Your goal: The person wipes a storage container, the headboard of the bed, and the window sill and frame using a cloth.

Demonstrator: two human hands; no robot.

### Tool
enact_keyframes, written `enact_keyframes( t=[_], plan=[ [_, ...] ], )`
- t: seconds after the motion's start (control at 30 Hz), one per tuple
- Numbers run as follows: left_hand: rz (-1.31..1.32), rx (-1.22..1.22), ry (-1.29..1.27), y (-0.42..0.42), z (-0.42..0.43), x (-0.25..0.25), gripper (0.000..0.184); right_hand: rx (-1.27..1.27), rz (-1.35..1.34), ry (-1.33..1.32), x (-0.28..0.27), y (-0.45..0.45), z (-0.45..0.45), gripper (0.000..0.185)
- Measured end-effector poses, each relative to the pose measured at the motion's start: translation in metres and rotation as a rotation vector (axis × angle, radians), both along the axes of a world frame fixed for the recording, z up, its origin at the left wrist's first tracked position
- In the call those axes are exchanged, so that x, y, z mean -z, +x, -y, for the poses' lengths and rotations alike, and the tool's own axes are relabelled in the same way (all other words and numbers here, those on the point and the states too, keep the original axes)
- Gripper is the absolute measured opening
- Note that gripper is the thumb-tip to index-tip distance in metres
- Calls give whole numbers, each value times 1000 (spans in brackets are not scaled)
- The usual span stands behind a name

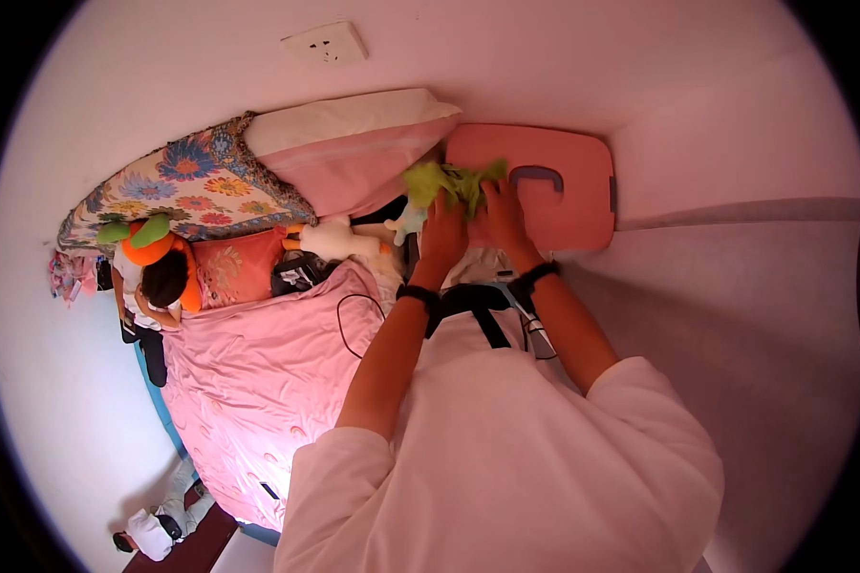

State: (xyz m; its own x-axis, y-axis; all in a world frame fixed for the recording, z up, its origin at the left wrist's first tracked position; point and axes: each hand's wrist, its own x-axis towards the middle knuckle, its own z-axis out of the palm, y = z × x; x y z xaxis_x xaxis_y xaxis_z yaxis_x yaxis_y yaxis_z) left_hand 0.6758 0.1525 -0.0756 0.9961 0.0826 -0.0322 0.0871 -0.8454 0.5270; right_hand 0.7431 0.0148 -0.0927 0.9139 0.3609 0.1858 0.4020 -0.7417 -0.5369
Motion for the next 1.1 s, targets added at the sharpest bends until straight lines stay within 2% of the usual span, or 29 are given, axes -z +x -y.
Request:
enact_keyframes(
  t=[0.13, 0.2, 0.43, 0.6, 0.73, 0.9, 0.93, 1.0, 1.07, 1.1],
  plan=[
    [-19, 172, 70, -33, -10, -14, 37, -97, -88, -30, -9, -45, 39, 41],
    [19, 389, 124, -48, -14, -12, 39, -111, -140, -22, -15, -62, 45, 42],
    [45, 346, 188, -18, -7, 10, 40, 1, -58, -78, -16, -26, 22, 48],
    [-117, 227, 135, 12, 4, 5, 45, 110, 31, -107, -3, 7, 10, 49],
    [-136, 219, 116, -5, 10, -4, 47, 46, 26, -81, -4, -5, 25, 39],
    [54, 293, 28, -41, 0, 13, 48, -28, -19, -145, -17, -50, 71, 28],
    [54, 295, 22, -45, 6, 17, 48, 30, 13, -141, -17, -59, 84, 27],
    [38, 446, -64, -48, 24, 15, 47, 75, 48, -140, -15, -66, 107, 25],
    [91, 431, -40, -51, 57, 5, 47, 255, 30, -234, -11, -68, 121, 25],
    [139, 426, -13, -52, 69, 4, 46, 252, 30, -232, -12, -69, 119, 25]
  ],
)
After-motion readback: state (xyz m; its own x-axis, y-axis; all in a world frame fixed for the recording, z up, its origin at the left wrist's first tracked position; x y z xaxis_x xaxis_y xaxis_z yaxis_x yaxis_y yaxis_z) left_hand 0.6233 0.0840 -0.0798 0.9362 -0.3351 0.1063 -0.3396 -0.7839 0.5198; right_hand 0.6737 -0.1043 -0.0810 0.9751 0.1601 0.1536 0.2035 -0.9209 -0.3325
